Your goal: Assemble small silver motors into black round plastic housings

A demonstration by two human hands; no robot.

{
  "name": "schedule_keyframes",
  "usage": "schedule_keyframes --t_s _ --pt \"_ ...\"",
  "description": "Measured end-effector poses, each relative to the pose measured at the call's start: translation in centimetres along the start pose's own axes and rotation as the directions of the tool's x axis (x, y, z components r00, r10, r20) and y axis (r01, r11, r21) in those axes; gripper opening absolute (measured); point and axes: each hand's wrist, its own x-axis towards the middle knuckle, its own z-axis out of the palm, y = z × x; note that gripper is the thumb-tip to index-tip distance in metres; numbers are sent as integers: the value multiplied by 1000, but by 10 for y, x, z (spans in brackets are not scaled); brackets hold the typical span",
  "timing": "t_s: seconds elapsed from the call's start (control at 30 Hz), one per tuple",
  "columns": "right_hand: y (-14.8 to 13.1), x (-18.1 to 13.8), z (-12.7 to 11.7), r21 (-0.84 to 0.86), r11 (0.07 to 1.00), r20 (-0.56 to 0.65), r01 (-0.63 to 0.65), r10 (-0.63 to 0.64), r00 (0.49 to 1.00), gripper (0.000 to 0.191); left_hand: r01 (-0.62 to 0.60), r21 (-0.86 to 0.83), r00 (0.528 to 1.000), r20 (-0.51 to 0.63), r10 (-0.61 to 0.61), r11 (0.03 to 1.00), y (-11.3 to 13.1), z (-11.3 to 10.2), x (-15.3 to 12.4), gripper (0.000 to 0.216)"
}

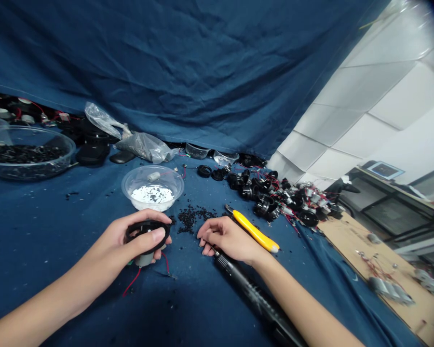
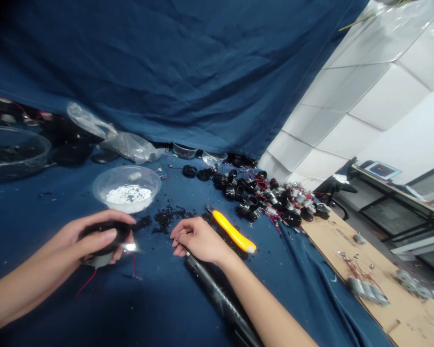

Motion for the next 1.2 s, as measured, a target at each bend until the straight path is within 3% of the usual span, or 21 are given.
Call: schedule_keyframes --t_s 0.2,0.57,0.83,1.2 --pt "-1 0 2 20 1000 -17 -15 15 1000 5 22 6 999 -34 -22 1000 3 2 -3 40" --pt "-2 -1 3 42 999 -53 -25 27 998 10 -13 -4 1000 19 13 1000 -1 0 0 36" --pt "-3 -2 1 18 1000 -37 -25 26 999 9 -19 18 998 -54 20 1000 6 4 -4 37" --pt "-3 -3 1 0 999 -31 -45 45 999 20 15 -13 1000 13 -15 1000 -2 -2 1 40"
